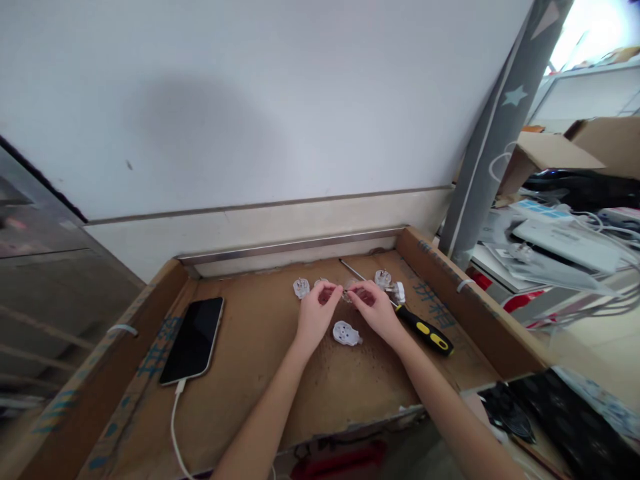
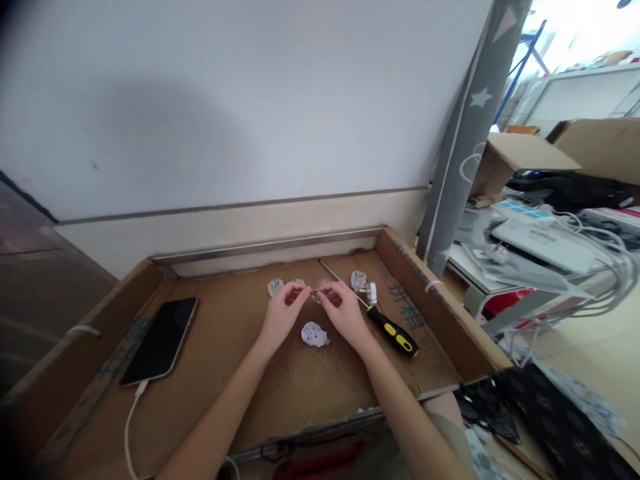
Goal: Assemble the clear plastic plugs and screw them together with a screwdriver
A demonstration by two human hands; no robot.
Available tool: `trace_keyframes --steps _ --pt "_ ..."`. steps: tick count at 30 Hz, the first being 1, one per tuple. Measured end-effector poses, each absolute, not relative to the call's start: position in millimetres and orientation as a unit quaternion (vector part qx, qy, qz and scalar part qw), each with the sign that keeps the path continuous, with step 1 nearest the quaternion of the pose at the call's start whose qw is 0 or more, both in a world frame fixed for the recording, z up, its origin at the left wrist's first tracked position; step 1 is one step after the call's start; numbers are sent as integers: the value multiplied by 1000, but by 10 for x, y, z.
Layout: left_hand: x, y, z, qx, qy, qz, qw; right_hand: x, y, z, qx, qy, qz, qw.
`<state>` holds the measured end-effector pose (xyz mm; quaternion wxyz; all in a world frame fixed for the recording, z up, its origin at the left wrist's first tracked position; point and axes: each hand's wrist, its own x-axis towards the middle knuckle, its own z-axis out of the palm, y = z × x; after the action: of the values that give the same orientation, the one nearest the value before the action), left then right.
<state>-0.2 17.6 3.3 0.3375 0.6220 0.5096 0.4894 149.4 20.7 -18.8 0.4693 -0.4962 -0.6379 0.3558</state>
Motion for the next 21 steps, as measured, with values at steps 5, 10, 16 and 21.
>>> trace_keyframes --steps 5,10,16,21 --pt "25 157 74 644 495 479 334 1496 212 -214 -493 -641 349 473" --pt "21 172 67 637 484 502 329 1505 235 -269 -491 -635 351 482" --pt "-13 166 33 677 517 465 241 1510 227 -259 -487 -638 350 483" --pt "8 124 67 709 498 461 193 1505 218 -246 -490 -638 352 479"
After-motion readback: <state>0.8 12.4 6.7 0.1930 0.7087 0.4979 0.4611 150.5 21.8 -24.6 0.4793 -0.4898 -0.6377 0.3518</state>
